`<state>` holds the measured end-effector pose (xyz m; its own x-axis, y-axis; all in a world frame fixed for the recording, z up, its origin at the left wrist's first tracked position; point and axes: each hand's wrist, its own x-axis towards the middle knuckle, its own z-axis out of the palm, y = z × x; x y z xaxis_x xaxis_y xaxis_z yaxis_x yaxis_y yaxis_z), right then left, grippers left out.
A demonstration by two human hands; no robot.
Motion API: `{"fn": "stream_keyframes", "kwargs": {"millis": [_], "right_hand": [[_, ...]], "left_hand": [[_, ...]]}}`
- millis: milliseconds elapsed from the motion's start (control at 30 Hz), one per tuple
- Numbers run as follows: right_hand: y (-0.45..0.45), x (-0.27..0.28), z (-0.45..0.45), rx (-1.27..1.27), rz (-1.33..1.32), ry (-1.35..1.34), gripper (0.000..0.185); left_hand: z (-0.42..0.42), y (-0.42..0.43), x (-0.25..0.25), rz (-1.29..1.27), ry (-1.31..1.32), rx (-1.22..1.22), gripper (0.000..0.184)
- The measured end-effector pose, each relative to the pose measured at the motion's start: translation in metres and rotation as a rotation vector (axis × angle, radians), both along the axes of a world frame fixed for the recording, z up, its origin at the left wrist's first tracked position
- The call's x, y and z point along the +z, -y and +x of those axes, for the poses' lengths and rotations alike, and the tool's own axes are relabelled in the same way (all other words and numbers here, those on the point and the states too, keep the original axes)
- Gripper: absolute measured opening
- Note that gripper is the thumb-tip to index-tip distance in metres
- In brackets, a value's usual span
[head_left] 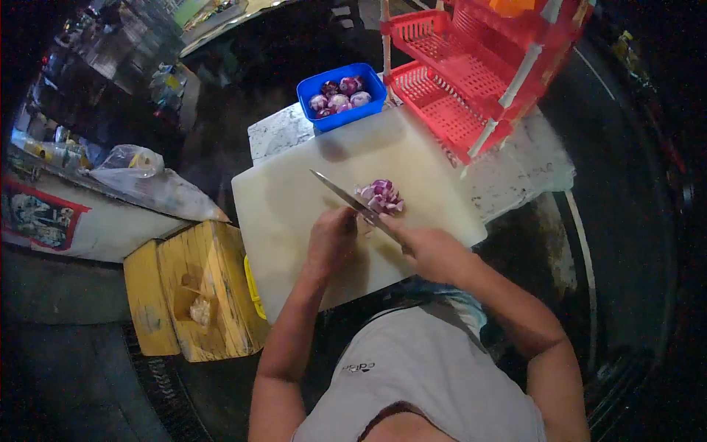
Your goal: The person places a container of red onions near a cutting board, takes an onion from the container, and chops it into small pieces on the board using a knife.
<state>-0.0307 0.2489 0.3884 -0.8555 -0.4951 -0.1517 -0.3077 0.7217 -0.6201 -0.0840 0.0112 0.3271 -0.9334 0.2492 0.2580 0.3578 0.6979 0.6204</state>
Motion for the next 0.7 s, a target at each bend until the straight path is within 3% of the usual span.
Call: {"fn": "stream_keyframes", "kwargs": {"millis": [400,533,600,700], "right_hand": [[0.012,0.009,-0.009,0.009,0.073,0.154,0.081],[0.018,-0.008,-0.021,-0.013,0.002,0.068,0.078],[0.013,-0.012,-0.028,0.012,-0.052,0.013,0.078],[0.001,0.003,-0.025,-0.073,-0.030,0.082,0.078]], "left_hand": [[0.001,0.008,-0.001,0.046,-0.016,-0.078,0.011],[-0.002,0.007,0.005,0.017,-0.048,-0.105,0.008],[0.002,0.002,0.017,0.087,0.210,0.084,0.012],[0.006,0.019,0.018,0.205,0.262,0.144,0.017]]}}
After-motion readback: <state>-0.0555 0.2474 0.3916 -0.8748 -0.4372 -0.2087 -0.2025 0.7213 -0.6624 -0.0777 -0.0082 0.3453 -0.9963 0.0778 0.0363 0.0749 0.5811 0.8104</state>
